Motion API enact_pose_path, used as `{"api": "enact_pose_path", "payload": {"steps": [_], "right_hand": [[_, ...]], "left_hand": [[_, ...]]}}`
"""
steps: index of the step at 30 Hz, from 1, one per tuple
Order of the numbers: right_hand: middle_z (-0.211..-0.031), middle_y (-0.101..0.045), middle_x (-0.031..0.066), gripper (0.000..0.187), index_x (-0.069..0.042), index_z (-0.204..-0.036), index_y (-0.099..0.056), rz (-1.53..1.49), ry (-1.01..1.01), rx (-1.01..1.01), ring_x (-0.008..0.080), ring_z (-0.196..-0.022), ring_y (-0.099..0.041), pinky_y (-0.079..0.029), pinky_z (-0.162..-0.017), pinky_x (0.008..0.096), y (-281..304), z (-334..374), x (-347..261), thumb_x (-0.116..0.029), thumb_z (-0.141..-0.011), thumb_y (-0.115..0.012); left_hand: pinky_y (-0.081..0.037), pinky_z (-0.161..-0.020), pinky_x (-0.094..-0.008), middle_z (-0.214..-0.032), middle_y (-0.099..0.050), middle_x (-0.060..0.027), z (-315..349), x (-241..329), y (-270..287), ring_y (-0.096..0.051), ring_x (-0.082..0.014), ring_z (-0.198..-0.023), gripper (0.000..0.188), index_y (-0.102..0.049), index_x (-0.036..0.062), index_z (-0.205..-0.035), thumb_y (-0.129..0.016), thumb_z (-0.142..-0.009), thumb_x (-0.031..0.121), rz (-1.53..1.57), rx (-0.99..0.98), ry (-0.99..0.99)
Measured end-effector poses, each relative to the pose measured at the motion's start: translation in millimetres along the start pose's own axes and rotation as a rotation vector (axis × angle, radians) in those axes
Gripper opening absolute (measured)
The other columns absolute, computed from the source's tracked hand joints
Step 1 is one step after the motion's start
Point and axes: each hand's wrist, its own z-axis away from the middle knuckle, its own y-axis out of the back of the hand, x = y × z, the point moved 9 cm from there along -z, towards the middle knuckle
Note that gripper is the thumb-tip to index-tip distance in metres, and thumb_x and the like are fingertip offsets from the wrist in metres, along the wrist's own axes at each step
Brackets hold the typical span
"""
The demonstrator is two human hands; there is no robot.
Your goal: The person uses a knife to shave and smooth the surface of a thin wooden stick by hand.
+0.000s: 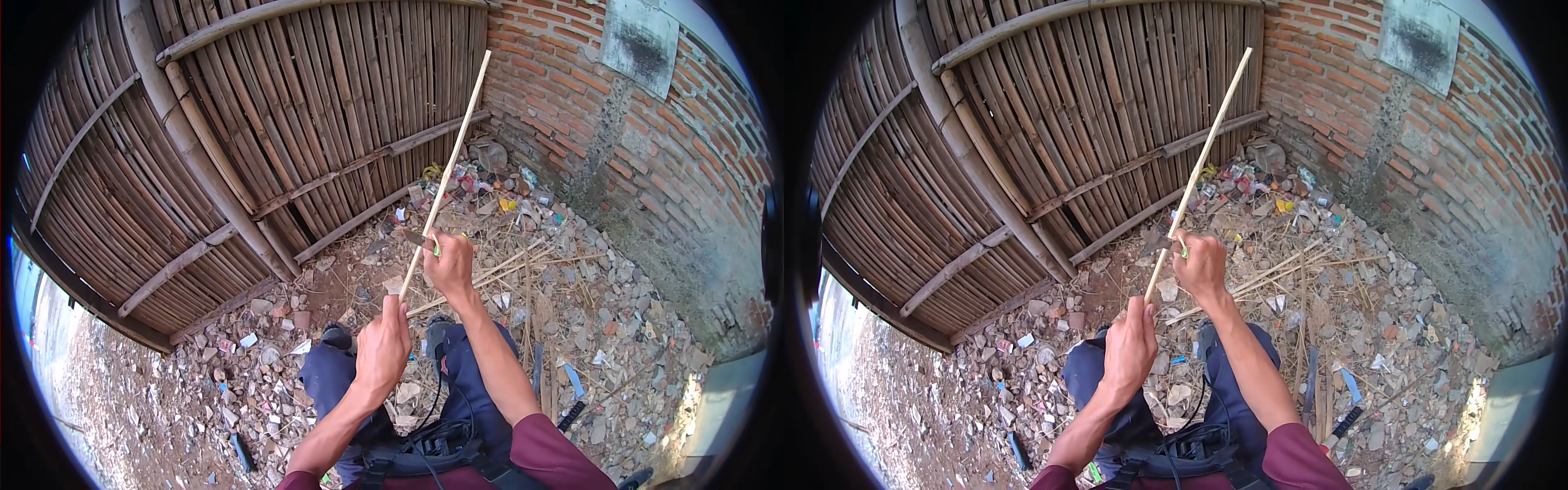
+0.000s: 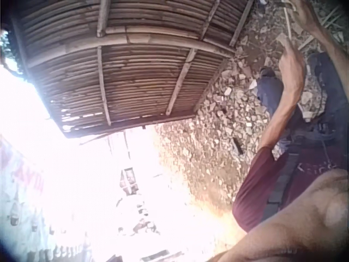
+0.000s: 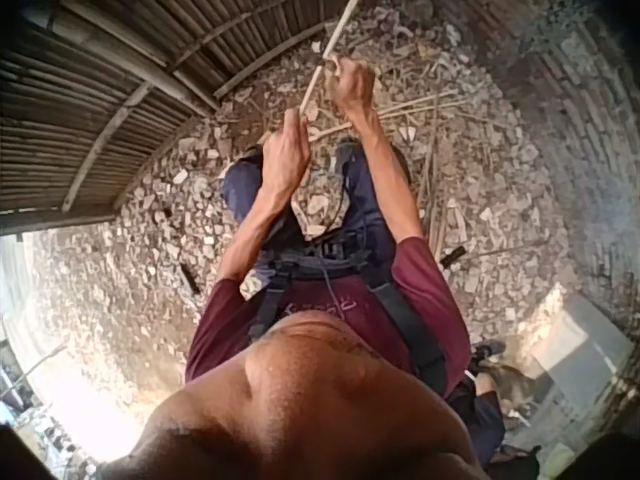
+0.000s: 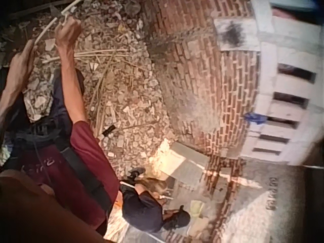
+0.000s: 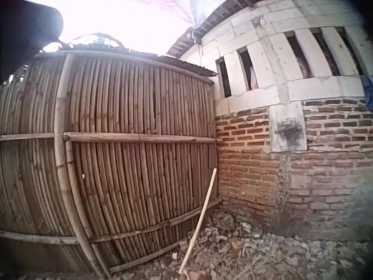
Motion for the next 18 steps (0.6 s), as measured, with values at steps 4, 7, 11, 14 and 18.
{"api": "enact_pose_path", "payload": {"steps": [4,7,11,14,18], "right_hand": [[-0.064,-0.067,0.0193,0.012,-0.001,-0.087,-0.072,-0.041,0.006,0.018,0.0386,-0.059,-0.069,-0.049,-0.058,0.0484,-1.8,0.5,-7.7,-0.009,-0.087,-0.064],[-0.060,-0.064,0.0194,0.013,-0.002,-0.085,-0.073,-0.028,-0.002,0.028,0.0375,-0.055,-0.066,-0.047,-0.056,0.0478,-2.1,-1.8,-5.5,-0.010,-0.087,-0.064],[-0.059,-0.066,0.0177,0.019,-0.006,-0.098,-0.080,0.029,0.040,0.051,0.0334,-0.053,-0.068,-0.050,-0.054,0.0455,-6.5,-0.9,-6.7,-0.009,-0.086,-0.065],[-0.059,-0.066,0.0169,0.020,-0.005,-0.098,-0.080,0.051,0.073,0.075,0.0311,-0.051,-0.067,-0.049,-0.052,0.0445,-7.3,-3.0,-12.2,-0.007,-0.085,-0.064],[-0.057,-0.067,0.0148,0.021,-0.006,-0.097,-0.081,0.085,-0.010,0.040,0.0260,-0.049,-0.066,-0.045,-0.049,0.0421,-15.0,-4.9,3.0,-0.006,-0.085,-0.064]], "left_hand": [[-0.046,-0.049,-0.0611,-0.064,-0.062,-0.0272,11.4,-3.8,7.9,-0.063,-0.0511,-0.058,0.014,-0.046,0.0041,-0.109,-0.053,-0.111,0.016,0.008,0.006,0.002],[-0.046,-0.048,-0.0600,-0.064,-0.062,-0.0271,19.3,-4.6,12.7,-0.063,-0.0500,-0.058,0.015,-0.046,0.0039,-0.107,-0.054,-0.111,0.016,-0.009,-0.007,0.011],[-0.046,-0.048,-0.0596,-0.064,-0.062,-0.0266,26.2,-7.3,16.1,-0.063,-0.0494,-0.057,0.015,-0.046,0.0039,-0.106,-0.054,-0.111,0.015,-0.026,-0.006,0.013],[-0.047,-0.047,-0.0591,-0.064,-0.062,-0.0263,31.5,-11.0,18.7,-0.063,-0.0488,-0.057,0.015,-0.046,0.0039,-0.106,-0.054,-0.110,0.015,-0.038,0.003,0.022],[-0.047,-0.046,-0.0583,-0.064,-0.062,-0.0261,37.8,-15.2,19.4,-0.063,-0.0481,-0.056,0.015,-0.045,0.0042,-0.105,-0.055,-0.110,0.015,-0.067,-0.022,0.043]]}}
